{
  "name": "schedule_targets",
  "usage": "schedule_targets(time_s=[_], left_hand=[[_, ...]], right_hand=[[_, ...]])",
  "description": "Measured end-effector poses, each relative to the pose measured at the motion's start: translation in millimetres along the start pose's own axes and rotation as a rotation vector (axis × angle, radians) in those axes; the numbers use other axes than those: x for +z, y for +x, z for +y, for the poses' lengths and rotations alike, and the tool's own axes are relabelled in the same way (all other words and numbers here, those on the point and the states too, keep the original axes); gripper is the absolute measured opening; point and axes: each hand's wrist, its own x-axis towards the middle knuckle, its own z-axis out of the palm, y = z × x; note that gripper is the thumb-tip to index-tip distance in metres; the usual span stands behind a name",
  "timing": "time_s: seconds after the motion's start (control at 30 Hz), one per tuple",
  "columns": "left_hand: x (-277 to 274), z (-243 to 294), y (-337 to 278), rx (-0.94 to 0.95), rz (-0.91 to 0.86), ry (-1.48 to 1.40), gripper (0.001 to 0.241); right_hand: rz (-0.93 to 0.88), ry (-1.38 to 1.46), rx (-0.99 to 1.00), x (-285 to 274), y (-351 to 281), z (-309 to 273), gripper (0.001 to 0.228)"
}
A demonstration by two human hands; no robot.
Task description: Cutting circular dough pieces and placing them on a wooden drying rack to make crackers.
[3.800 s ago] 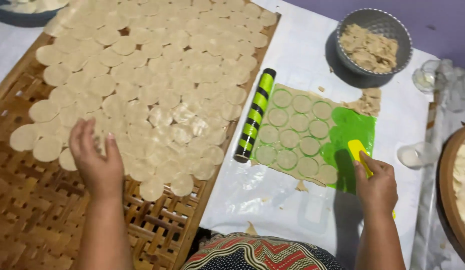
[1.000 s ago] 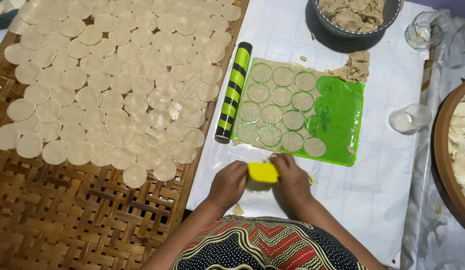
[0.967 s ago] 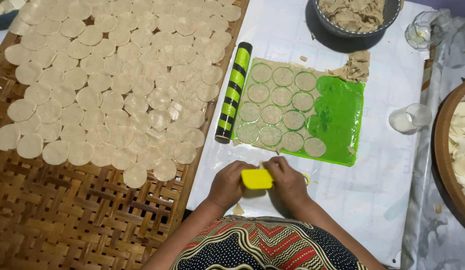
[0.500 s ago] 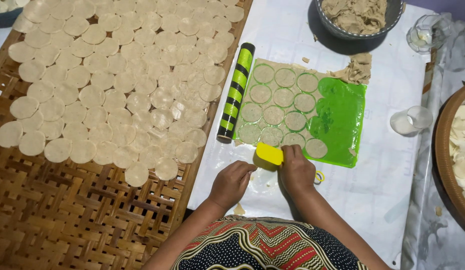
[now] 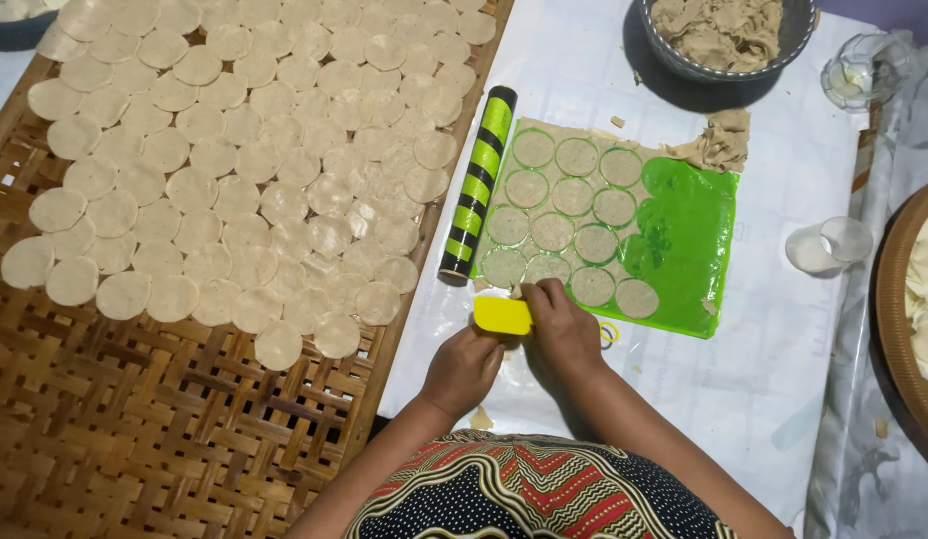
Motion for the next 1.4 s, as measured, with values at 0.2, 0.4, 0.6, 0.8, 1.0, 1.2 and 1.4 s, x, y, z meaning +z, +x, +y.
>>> schedule_targets(time_s=[0.2, 0.4, 0.6, 0.8, 1.0, 1.2, 1.4], left_hand=[[10.5, -11.4, -3.7, 0.024, 0.039, 0.009, 0.012], [-1.7, -0.9, 2.1, 0.004, 0.005, -0.122, 0.019], [-4.0, 2.2, 3.3, 0.009, -0.006, -0.123, 0.02], [-4.2, 2.3, 3.4, -0.002, -0.025, -0.1, 0.019], [-5.1, 4.2, 3.2, -0.016, -0.029, -0.111, 0.019], [-2.7, 1.8, 4.1, -0.015, -0.021, -0.101, 0.019], [-6.0, 4.6, 6.4, -0.031, -0.043, -0.113, 0.02]], right_hand=[[-0.107, 0.327, 0.079, 30.1, 17.3, 12.2, 0.043], [0.021, 0.859, 0.415, -48.1, 19.5, 31.7, 0.025], [0.132, 0.337, 0.399, -53.3, 12.5, 116.6, 0.012], [-0.084, 0.036, 0.414, -23.7, 5.9, 130.4, 0.025], [0.158, 0.458, 0.817, -13.5, 35.2, 203.6, 0.043], [-0.034, -0.038, 0.404, -31.0, 46.5, 148.9, 0.031], [0.071, 0.124, 0.58, -30.1, 71.4, 159.9, 0.017]])
